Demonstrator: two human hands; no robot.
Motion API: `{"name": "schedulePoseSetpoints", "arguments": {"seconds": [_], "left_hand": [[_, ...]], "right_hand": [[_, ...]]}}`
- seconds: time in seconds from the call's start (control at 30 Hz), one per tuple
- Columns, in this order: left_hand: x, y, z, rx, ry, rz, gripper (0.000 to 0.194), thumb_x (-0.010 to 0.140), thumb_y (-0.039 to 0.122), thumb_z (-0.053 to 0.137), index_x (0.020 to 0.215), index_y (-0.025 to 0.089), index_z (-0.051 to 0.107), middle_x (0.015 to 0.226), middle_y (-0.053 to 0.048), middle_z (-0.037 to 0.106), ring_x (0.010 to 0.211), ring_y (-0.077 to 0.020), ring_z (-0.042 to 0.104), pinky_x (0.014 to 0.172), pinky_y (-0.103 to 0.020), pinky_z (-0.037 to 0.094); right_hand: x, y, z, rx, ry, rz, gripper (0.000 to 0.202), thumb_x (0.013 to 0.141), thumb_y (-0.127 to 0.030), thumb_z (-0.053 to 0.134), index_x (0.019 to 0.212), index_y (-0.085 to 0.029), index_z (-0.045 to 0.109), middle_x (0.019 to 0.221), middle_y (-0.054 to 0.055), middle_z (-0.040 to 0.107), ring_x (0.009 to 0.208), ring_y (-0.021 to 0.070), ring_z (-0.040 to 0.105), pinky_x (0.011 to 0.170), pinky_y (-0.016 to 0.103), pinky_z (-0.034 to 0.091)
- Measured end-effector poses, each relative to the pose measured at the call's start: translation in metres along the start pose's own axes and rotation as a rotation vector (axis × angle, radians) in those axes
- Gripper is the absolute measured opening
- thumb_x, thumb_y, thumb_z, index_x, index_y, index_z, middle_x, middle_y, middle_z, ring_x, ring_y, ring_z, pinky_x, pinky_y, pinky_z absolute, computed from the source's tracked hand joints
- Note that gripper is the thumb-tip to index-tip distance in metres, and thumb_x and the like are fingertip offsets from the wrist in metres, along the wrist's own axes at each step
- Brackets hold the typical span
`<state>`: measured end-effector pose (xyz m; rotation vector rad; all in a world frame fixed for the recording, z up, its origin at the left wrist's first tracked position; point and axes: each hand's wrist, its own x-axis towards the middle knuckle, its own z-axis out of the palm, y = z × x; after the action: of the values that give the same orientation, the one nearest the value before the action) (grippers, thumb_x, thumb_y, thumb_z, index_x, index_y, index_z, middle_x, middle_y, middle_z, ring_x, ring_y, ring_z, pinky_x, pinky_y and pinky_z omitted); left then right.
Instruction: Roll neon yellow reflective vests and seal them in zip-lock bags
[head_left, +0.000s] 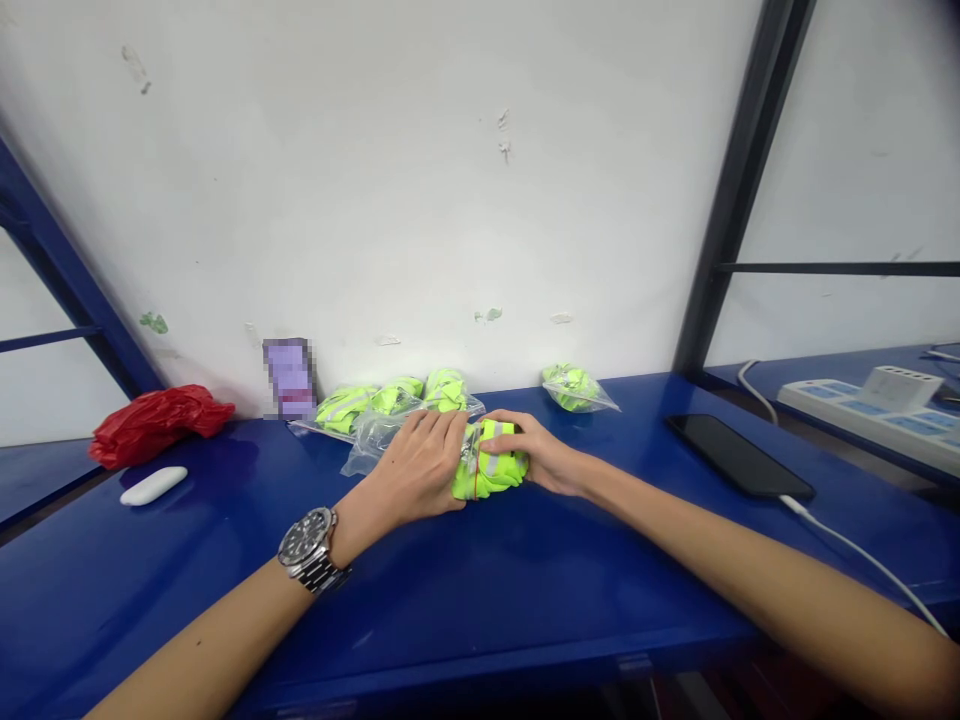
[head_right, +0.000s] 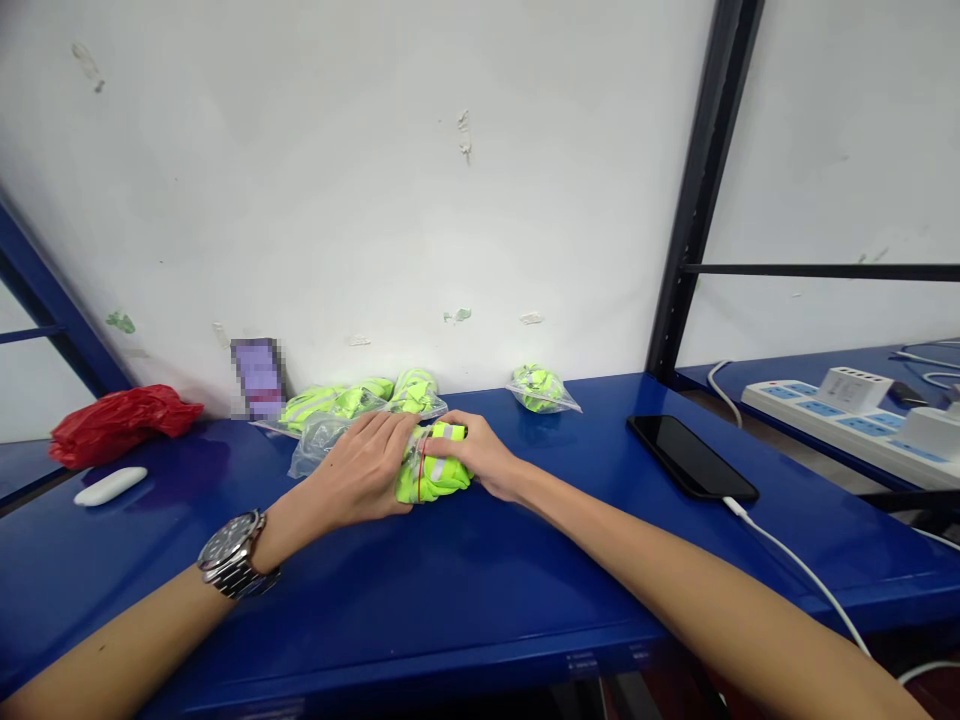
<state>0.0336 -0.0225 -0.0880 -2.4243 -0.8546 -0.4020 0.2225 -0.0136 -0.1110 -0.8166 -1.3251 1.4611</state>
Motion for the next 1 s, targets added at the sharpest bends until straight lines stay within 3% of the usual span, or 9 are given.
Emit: {"name": "schedulePoseSetpoints", "arguments": {"seconds": [0.1,0.17,0.5,0.63,0.73,0.87,1.0], "left_hand": [[-0.002,-0.003,0.005,-0.045,0.040,-0.001,0.067,0.064,0.034,0.066,0.121,0.008,0.042,0.111,-0.019,0.059,0.102,-0.0342,0.057,0.086,-0.047,0.044],[-0.003,-0.005,0.006,-0.062,0.060,0.008,0.067,0.065,0.036,0.065,0.121,0.008,0.042,0.111,-0.019,0.059,0.101,-0.0339,0.057,0.086,-0.047,0.044],[-0.002,0.005,0.004,-0.001,0.083,0.061,0.061,0.065,0.026,0.062,0.121,0.008,0.043,0.116,-0.019,0.056,0.106,-0.0338,0.053,0.093,-0.047,0.041],[0.000,0.008,0.001,0.046,0.087,0.052,0.061,0.065,0.025,0.063,0.120,0.009,0.043,0.115,-0.020,0.057,0.107,-0.0361,0.053,0.095,-0.050,0.039],[0.000,0.013,0.001,0.046,0.077,0.067,0.062,0.064,0.026,0.065,0.120,0.008,0.044,0.116,-0.020,0.056,0.109,-0.0365,0.052,0.096,-0.049,0.039],[0.000,0.016,0.005,0.017,0.052,0.116,0.059,0.065,0.025,0.065,0.117,0.004,0.047,0.116,-0.020,0.057,0.107,-0.0346,0.053,0.095,-0.044,0.042],[-0.001,0.012,0.007,-0.018,0.127,0.094,0.061,0.067,0.025,0.060,0.122,0.004,0.044,0.121,-0.021,0.056,0.110,-0.0345,0.053,0.097,-0.047,0.040]], "right_hand": [[-0.003,-0.009,-0.008,0.154,-0.244,0.118,0.054,0.058,-0.024,0.084,0.107,-0.018,0.062,0.096,0.005,0.066,0.092,0.0223,0.065,0.080,0.034,0.053],[-0.004,-0.011,-0.011,0.185,-0.305,0.126,0.061,0.059,-0.023,0.084,0.114,-0.018,0.059,0.104,0.007,0.064,0.099,0.0233,0.063,0.084,0.035,0.052],[-0.004,0.013,0.006,0.127,-0.168,-0.086,0.071,0.059,-0.034,0.085,0.119,-0.020,0.051,0.103,0.005,0.062,0.092,0.0203,0.061,0.080,0.031,0.050],[-0.001,0.025,0.017,-0.013,-0.066,-0.254,0.063,0.067,-0.039,0.078,0.117,-0.019,0.046,0.108,0.008,0.058,0.099,0.0212,0.056,0.084,0.032,0.047],[0.000,0.031,0.027,-0.154,-0.007,-0.376,0.051,0.072,-0.031,0.072,0.111,-0.021,0.041,0.110,0.007,0.053,0.104,0.0202,0.052,0.091,0.032,0.044],[0.001,0.028,0.031,-0.244,-0.031,-0.388,0.047,0.071,-0.020,0.066,0.106,-0.023,0.036,0.106,0.005,0.049,0.105,0.0185,0.050,0.095,0.034,0.041],[-0.001,0.013,0.019,-0.209,-0.210,-0.272,0.053,0.074,-0.028,0.070,0.118,-0.022,0.040,0.118,0.008,0.049,0.116,0.0208,0.045,0.100,0.035,0.038]]}}
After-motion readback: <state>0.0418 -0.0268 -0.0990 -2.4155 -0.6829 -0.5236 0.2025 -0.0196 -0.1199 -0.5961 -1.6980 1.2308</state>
